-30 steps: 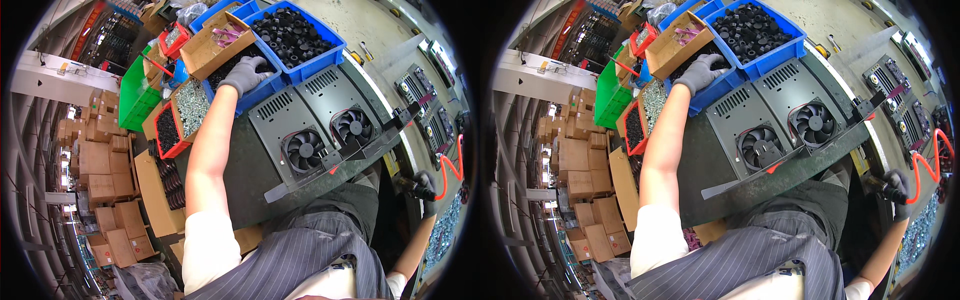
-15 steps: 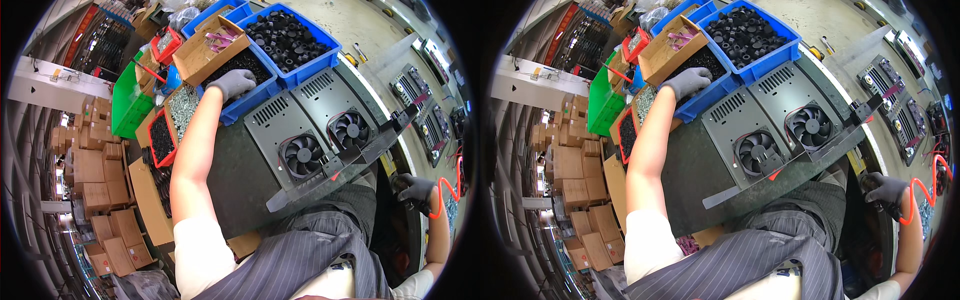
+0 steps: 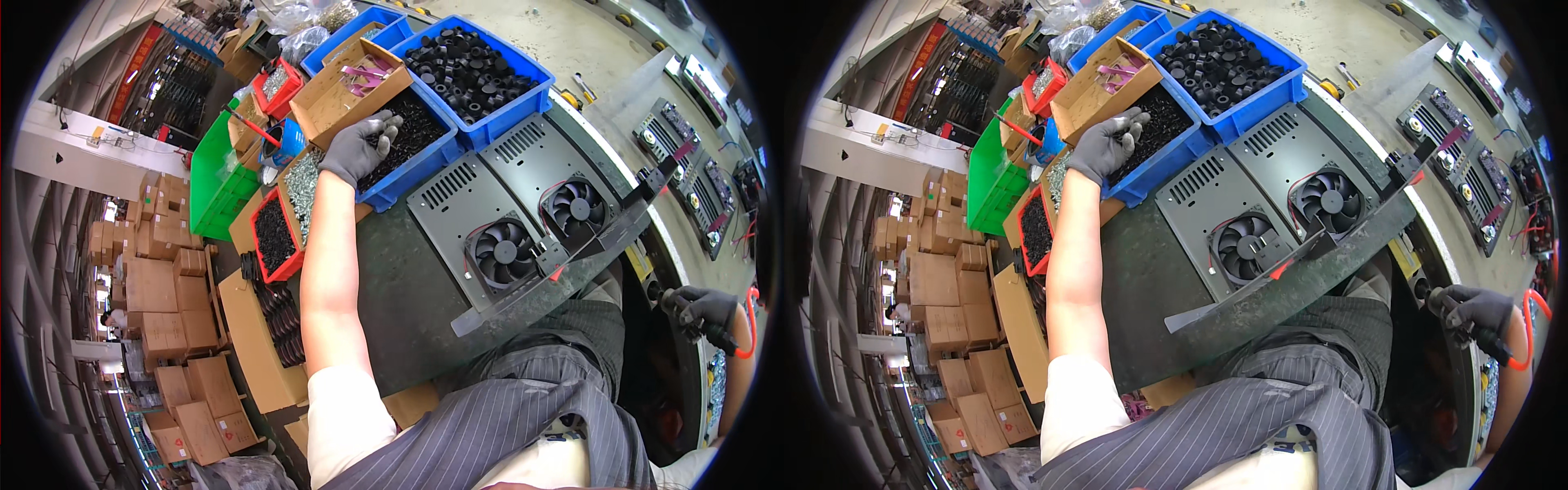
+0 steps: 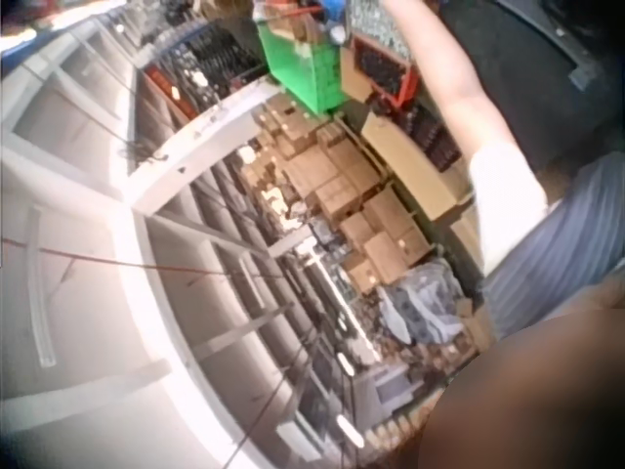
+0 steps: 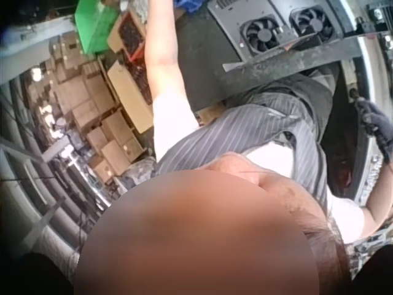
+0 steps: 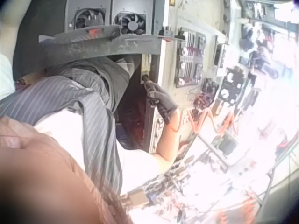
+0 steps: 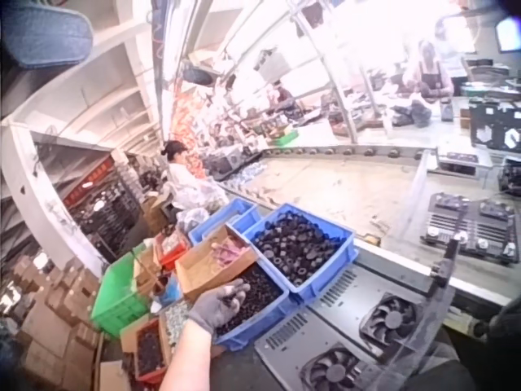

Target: Assembling components into a metal chassis using an electric screwdriver.

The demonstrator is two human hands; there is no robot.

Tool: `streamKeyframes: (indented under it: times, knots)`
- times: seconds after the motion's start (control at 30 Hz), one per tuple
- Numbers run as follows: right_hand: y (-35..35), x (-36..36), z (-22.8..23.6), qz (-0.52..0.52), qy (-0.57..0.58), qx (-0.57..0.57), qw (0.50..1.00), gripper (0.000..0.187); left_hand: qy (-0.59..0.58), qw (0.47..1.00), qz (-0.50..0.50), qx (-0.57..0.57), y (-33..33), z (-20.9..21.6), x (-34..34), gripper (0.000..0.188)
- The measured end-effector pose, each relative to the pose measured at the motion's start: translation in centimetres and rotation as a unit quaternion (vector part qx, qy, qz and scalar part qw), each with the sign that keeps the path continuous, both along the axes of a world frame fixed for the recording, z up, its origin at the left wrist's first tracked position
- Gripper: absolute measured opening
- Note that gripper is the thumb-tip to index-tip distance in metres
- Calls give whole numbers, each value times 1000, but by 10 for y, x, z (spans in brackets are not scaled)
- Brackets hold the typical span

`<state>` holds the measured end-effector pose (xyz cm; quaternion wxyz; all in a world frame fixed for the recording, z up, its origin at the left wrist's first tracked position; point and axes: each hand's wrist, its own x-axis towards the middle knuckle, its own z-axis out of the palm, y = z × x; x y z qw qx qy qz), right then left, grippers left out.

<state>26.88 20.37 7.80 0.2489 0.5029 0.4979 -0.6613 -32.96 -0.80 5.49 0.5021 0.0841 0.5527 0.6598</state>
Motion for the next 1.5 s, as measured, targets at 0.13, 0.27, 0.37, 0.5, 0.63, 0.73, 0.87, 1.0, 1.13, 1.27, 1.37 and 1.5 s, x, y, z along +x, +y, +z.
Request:
streamKeyframes:
  times: [0.13, 0.27, 0.37, 0.5, 0.63, 0.73, 0.87, 1.0, 1.13, 1.27, 1.37, 1.5]
  knots:
    - [-26, 11, 38, 24, 22, 47, 998, 46, -63, 992, 12, 105, -4, -3, -4, 25]
    - [-62, 10, 52, 4, 79, 110, 991, 52, 18, 998, -29, 49, 0, -9, -4, 28]
    - [-85, 1, 54, 54, 145, 159, 975, 50, 517, 825, -40, -223, 4, -15, 8, 29]
    - [-102, -12, 53, 90, 136, 110, 980, 48, 337, 930, 94, -110, -15, -7, 15, 24]
    - [-117, -23, 30, 68, 243, 124, 960, 49, -130, 968, 129, 173, -71, -6, 21, 20]
    - [-127, -33, -9, 57, 288, 116, 949, 65, -258, 922, 35, 286, -127, -26, 62, 23]
    - [-138, -41, -65, -4, 336, 173, 926, 87, -202, 963, 78, 161, -188, -50, 162, 32]
    - [-131, -37, -88, -153, 268, -209, 928, 79, -179, 983, 33, 2, -198, -61, 254, 31]
    - [-137, -35, -85, -111, 291, -111, 944, 77, -155, 984, -75, 52, -159, -68, 305, 34]
    - [-146, -27, -67, -28, 345, 10, 938, 81, -216, 973, -15, 82, -95, -72, 333, 32]
    - [-152, -15, -55, -30, 362, 26, 931, 85, -305, 946, 8, 111, -57, -69, 344, 31]
    - [-152, -2, -52, -27, 370, 42, 928, 83, -275, 949, -70, 135, -32, -61, 356, 30]
